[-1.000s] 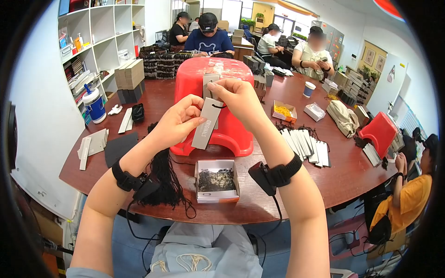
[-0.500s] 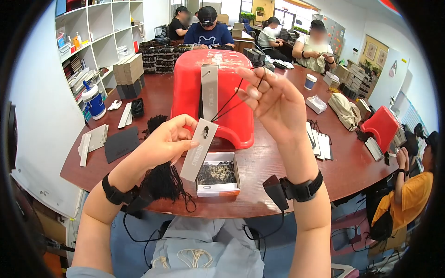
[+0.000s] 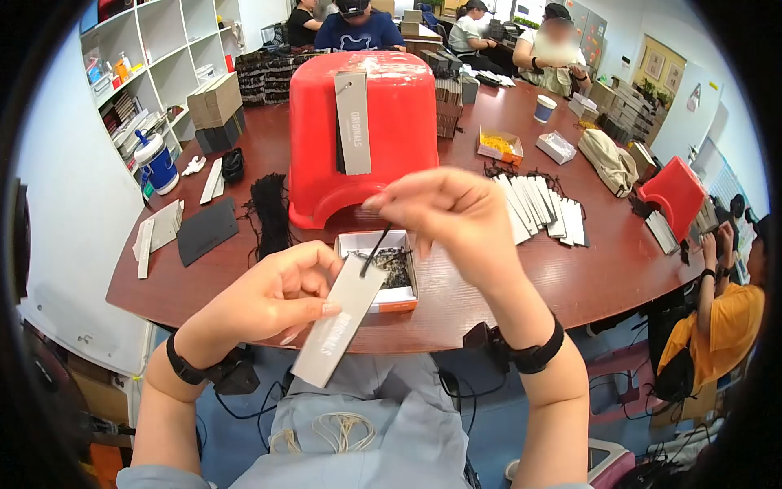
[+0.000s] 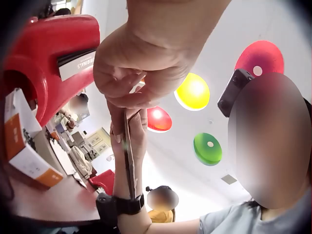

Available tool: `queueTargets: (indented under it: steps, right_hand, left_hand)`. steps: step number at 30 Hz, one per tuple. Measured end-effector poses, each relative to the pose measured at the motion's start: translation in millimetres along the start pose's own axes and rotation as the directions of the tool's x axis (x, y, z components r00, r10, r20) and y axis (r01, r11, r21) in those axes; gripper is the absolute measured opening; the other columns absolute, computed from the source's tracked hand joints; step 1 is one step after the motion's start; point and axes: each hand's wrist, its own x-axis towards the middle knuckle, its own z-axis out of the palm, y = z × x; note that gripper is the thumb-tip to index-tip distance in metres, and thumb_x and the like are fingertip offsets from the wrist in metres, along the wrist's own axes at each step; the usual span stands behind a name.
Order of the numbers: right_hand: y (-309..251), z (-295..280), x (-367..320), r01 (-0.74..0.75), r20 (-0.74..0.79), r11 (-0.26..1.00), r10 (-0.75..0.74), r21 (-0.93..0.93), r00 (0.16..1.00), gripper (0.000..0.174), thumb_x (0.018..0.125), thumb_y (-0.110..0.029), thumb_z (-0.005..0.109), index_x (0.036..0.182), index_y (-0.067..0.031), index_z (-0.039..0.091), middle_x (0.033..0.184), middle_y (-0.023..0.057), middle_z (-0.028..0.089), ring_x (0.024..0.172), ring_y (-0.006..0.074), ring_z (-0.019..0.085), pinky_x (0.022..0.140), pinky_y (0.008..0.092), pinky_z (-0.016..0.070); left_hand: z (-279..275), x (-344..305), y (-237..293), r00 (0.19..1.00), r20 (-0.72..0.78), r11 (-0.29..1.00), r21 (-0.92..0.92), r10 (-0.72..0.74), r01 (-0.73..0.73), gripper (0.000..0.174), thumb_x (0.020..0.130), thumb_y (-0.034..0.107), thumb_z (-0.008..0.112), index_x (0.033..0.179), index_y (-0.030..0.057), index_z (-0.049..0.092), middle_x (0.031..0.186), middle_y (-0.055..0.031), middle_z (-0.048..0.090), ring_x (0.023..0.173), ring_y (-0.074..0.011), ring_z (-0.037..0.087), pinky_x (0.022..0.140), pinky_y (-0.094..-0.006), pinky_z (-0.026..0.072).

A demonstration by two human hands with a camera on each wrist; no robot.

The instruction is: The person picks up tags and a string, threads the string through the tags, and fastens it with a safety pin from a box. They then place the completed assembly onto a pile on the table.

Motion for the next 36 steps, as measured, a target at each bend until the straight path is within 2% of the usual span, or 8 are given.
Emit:
queueTargets:
  steps: [7,13,15,17,22,25,28,36]
  right_hand:
    - [-5.6,-20.7,-3.4,0.273,-0.288,0.962,-0.266,-0.016,0.92,0.006,0.074,0.005,0.052,0.074,-0.0001,0.053,0.074,0.0154,0.06,0.066,0.0191,0.061,0.068,0.03,0.0471]
    - [-27.8,2.5,-22.6,0.711,0.342,0.701,-0.654,-0.062,0.675,0.007,0.075,0.006,0.05,0.07,0.0001,0.05,0.073,0.0172,0.06,0.066,0.0204,0.06,0.069,0.031,0.0473]
    - [-14.8,-11.7,-4.6,0.406,-0.145,0.9,-0.428,-0.159,0.892,0.006,0.075,0.004,0.049,0.071,0.0,0.05,0.078,0.0182,0.06,0.067,0.0196,0.06,0.066,0.0304,0.0476]
    - [8.9,-34.0,12.8,0.251,-0.253,0.96,-0.275,-0.124,0.927,0.002,0.077,0.0,0.05,0.077,-0.0003,0.052,0.08,0.0159,0.06,0.069,0.0176,0.06,0.062,0.0278,0.0471]
    - [16.1,-20.2,-15.5,-0.254,-0.271,0.889,0.155,-0.381,0.95,0.015,0.082,-0.015,0.051,0.087,-0.0015,0.054,0.078,0.0071,0.061,0.06,0.0083,0.057,0.049,0.017,0.038]
    - [3.6,-2.1,-39.3,-0.575,0.02,0.771,0.602,-0.275,0.798,0.019,0.083,-0.02,0.051,0.081,-0.0015,0.055,0.066,0.0013,0.058,0.053,0.0053,0.051,0.046,0.0178,0.0384]
    - [15.3,1.1,-51.3,-0.574,0.105,0.809,0.586,-0.128,0.803,0.017,0.081,-0.019,0.054,0.078,-0.0018,0.055,0.064,-0.0013,0.055,0.053,0.004,0.049,0.046,0.0176,0.0378]
    - [26.4,-111.9,-6.1,-0.44,-0.253,0.66,0.364,-0.609,0.896,0.015,0.078,-0.016,0.055,0.073,-0.0018,0.057,0.057,-0.0022,0.05,0.048,0.0042,0.043,0.044,0.0179,0.0329]
  left_hand:
    - [3.7,-9.3,-15.8,0.995,-0.102,0.993,0.113,-0.013,0.025,0.02,0.078,0.002,0.051,0.095,0.0023,0.041,0.06,-0.0039,0.051,0.046,-0.0066,0.046,0.04,-0.0213,0.0353]
    - [12.8,-1.4,-30.9,0.997,-0.065,0.999,0.024,-0.037,0.039,0.024,0.077,0.003,0.051,0.099,0.0027,0.04,0.061,-0.0045,0.052,0.045,-0.0073,0.047,0.038,-0.0217,0.0363]
    - [17.8,-1.0,-31.3,0.997,0.019,0.997,-0.008,-0.077,0.077,0.026,0.078,0.003,0.051,0.101,0.0024,0.04,0.062,-0.0047,0.053,0.042,-0.0063,0.046,0.036,-0.0199,0.0338]
    - [20.9,2.4,-34.6,0.987,0.126,0.947,-0.295,-0.096,0.13,0.028,0.078,0.005,0.051,0.103,0.0006,0.039,0.063,-0.0049,0.053,0.04,-0.0057,0.044,0.035,-0.0174,0.0311]
    - [25.4,25.6,-46.5,0.973,-0.229,0.835,-0.535,0.003,-0.128,0.031,0.079,0.005,0.05,0.105,-0.0002,0.035,0.072,-0.0076,0.054,0.047,-0.0073,0.047,0.037,-0.0183,0.0344]
    - [27.9,39.0,-50.5,0.926,-0.371,0.794,-0.541,0.069,-0.276,0.032,0.08,0.006,0.05,0.107,-0.0007,0.032,0.073,-0.0084,0.053,0.048,-0.008,0.047,0.039,-0.0184,0.0361]
    - [30.7,48.8,-50.3,0.928,-0.367,0.805,-0.529,0.069,-0.269,0.033,0.082,0.009,0.049,0.109,0.0012,0.032,0.072,-0.0071,0.053,0.048,-0.0087,0.048,0.041,-0.0193,0.038]
    - [-11.8,26.3,-52.3,0.781,-0.567,0.904,-0.14,0.262,-0.405,0.025,0.081,0.008,0.049,0.104,0.002,0.041,0.088,-0.0108,0.056,0.057,-0.0089,0.053,0.043,-0.0167,0.0412]
